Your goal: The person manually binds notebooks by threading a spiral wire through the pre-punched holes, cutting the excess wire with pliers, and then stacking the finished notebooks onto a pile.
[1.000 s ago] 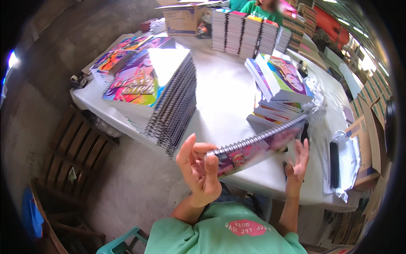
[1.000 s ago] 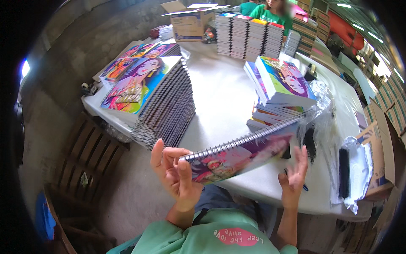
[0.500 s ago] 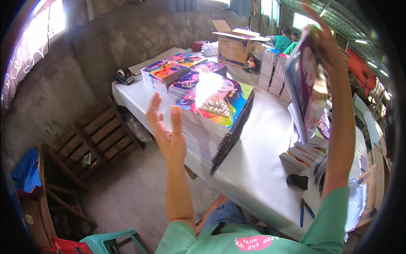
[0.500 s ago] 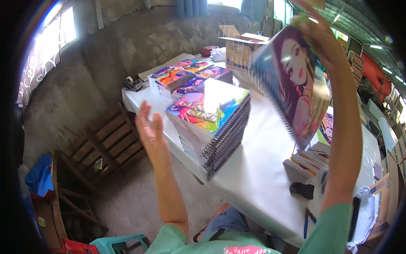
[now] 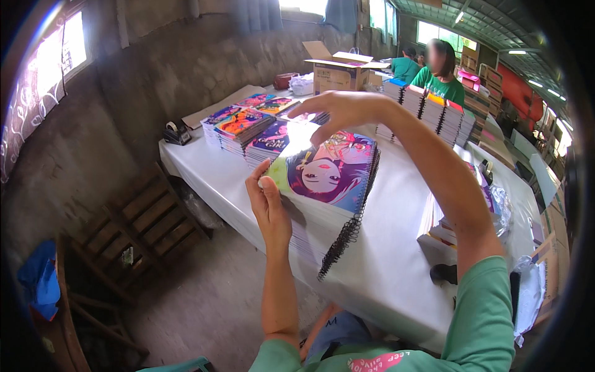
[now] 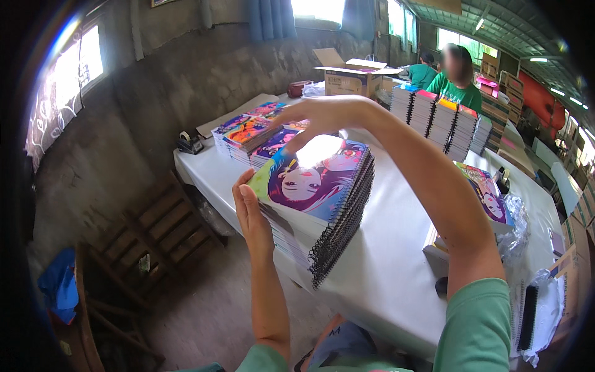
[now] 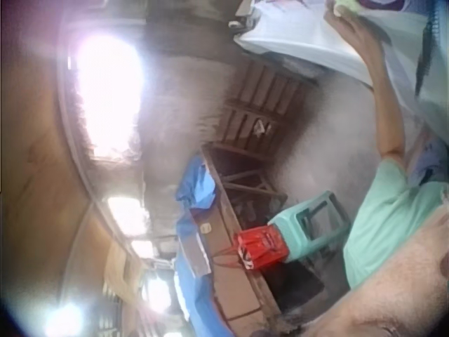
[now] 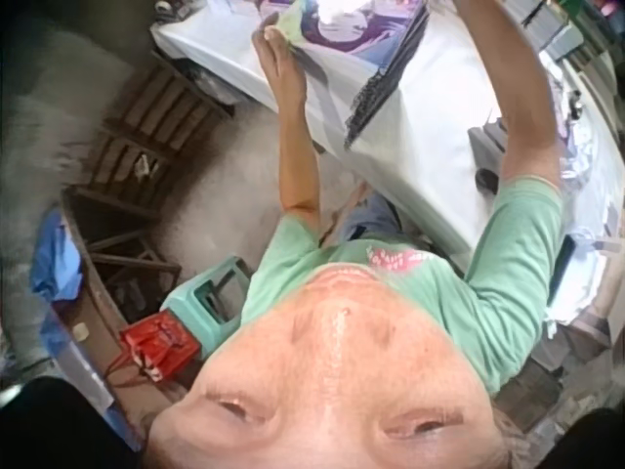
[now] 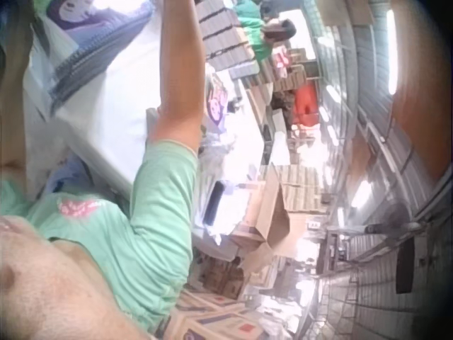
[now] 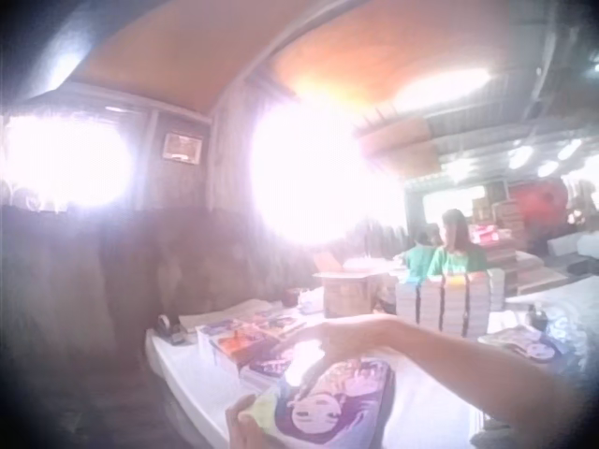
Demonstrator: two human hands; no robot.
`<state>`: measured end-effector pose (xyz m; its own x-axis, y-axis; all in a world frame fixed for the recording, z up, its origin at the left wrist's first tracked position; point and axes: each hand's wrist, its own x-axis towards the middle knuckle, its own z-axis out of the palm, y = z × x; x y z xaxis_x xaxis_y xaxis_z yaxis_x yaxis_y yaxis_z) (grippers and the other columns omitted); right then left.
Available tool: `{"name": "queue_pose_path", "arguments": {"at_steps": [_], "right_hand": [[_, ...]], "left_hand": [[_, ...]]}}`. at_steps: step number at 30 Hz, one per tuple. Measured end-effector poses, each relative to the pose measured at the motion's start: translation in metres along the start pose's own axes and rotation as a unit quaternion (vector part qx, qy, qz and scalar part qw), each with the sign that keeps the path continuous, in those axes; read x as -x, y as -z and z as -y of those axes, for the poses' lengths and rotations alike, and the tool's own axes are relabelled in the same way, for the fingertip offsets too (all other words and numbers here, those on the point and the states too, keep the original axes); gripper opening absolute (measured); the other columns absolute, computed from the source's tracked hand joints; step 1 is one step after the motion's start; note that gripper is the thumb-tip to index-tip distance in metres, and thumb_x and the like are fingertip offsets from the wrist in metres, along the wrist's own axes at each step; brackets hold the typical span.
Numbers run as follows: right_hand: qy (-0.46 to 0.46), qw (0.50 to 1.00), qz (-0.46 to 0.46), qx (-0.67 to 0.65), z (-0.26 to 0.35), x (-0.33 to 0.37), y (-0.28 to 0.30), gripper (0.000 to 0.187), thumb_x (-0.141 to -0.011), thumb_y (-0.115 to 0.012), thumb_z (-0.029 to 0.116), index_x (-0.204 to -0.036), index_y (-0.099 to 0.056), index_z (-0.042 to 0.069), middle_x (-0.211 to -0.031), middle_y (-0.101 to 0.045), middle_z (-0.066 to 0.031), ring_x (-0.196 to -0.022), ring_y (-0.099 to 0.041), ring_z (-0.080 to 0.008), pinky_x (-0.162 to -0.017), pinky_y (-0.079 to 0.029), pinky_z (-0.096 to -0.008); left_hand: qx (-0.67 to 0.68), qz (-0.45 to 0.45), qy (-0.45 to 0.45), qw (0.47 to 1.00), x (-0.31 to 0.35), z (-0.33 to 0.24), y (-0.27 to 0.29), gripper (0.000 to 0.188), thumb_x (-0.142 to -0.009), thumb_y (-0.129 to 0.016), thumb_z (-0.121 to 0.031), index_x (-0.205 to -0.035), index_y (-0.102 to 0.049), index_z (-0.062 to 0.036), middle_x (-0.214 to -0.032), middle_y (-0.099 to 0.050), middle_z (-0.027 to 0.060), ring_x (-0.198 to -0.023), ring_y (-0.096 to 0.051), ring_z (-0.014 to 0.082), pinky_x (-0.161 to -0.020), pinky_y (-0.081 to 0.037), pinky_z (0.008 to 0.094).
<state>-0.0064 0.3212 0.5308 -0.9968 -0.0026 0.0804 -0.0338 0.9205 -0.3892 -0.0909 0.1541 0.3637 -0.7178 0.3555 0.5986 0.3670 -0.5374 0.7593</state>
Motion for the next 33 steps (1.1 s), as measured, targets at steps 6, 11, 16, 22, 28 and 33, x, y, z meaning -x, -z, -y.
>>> {"name": "queue_pose_path", "arguments": {"at_steps": [6, 11, 16, 22, 28, 33], "right_hand": [[-0.152, 0.918, -0.32, -0.178, -0.092, 0.086, -0.063, 0.054, -0.093, -0.043, 0.051, -0.121, -0.058, 0.008, -0.11, -0.062, -0.0115, -0.102, -0.055, -0.0134, -0.091, -0.042, -0.0273], [-0.22, 0.809, -0.508, -0.2, -0.082, 0.057, -0.088, 0.07, -0.089, -0.036, 0.063, -0.099, -0.069, 0.003, -0.092, -0.069, -0.0157, -0.089, -0.064, -0.0222, -0.082, -0.046, -0.0306], [-0.216, 0.792, -0.548, -0.163, -0.085, 0.076, -0.082, 0.054, -0.091, -0.046, 0.052, -0.105, -0.066, 0.004, -0.095, -0.068, -0.0119, -0.091, -0.063, -0.0199, -0.083, -0.046, -0.0301], [-0.424, 0.742, -0.498, 0.142, -0.091, 0.292, -0.033, 0.054, -0.077, -0.066, 0.044, -0.114, -0.06, 0.004, -0.097, -0.067, -0.0174, -0.088, -0.067, -0.024, -0.08, -0.051, -0.0322], [-0.627, 0.731, -0.267, -0.036, -0.088, 0.446, -0.067, 0.088, -0.059, -0.056, 0.083, -0.094, -0.071, 0.004, -0.098, -0.066, -0.0169, -0.099, -0.06, -0.0271, -0.088, -0.044, -0.0357], [-0.627, 0.685, -0.335, -0.162, -0.089, 0.446, -0.067, 0.077, -0.055, -0.078, 0.063, -0.102, -0.067, 0.003, -0.111, -0.061, -0.0164, -0.102, -0.058, -0.0266, -0.081, -0.049, -0.039]], "left_hand": [[-0.017, -0.002, -0.024, 1.0, -0.002, -0.004, -0.013, 0.052, -0.098, -0.033, -0.044, -0.119, -0.049, 0.0017, -0.11, -0.051, 0.0102, -0.103, -0.048, 0.0171, -0.092, -0.035, 0.0296], [0.038, -0.062, -0.057, 0.996, -0.002, 0.015, -0.023, 0.066, -0.094, -0.024, -0.057, -0.128, -0.041, -0.0036, -0.118, -0.048, 0.0113, -0.105, -0.051, 0.0198, -0.092, -0.042, 0.0321], [0.022, -0.041, -0.091, 0.995, -0.007, 0.031, -0.016, 0.067, -0.095, -0.024, -0.056, -0.13, -0.033, 0.0009, -0.126, -0.043, 0.0164, -0.113, -0.046, 0.0235, -0.097, -0.036, 0.0365], [0.014, -0.256, -0.171, 0.951, 0.02, -0.035, 0.056, 0.065, -0.094, -0.021, -0.057, -0.131, -0.038, -0.0066, -0.127, -0.047, 0.0143, -0.121, -0.042, 0.0251, -0.099, -0.032, 0.0441], [0.255, -0.188, -0.433, 0.844, 0.095, -0.1, -0.008, 0.04, -0.098, -0.034, -0.036, -0.123, -0.046, -0.0077, -0.119, -0.053, 0.0103, -0.12, -0.047, 0.0254, -0.094, -0.042, 0.0438], [0.321, 0.04, -0.406, 0.854, 0.14, -0.119, -0.077, 0.041, -0.095, -0.045, -0.03, -0.128, -0.043, -0.0072, -0.127, -0.038, 0.0142, -0.12, -0.041, 0.0304, -0.1, -0.036, 0.0479]]}}
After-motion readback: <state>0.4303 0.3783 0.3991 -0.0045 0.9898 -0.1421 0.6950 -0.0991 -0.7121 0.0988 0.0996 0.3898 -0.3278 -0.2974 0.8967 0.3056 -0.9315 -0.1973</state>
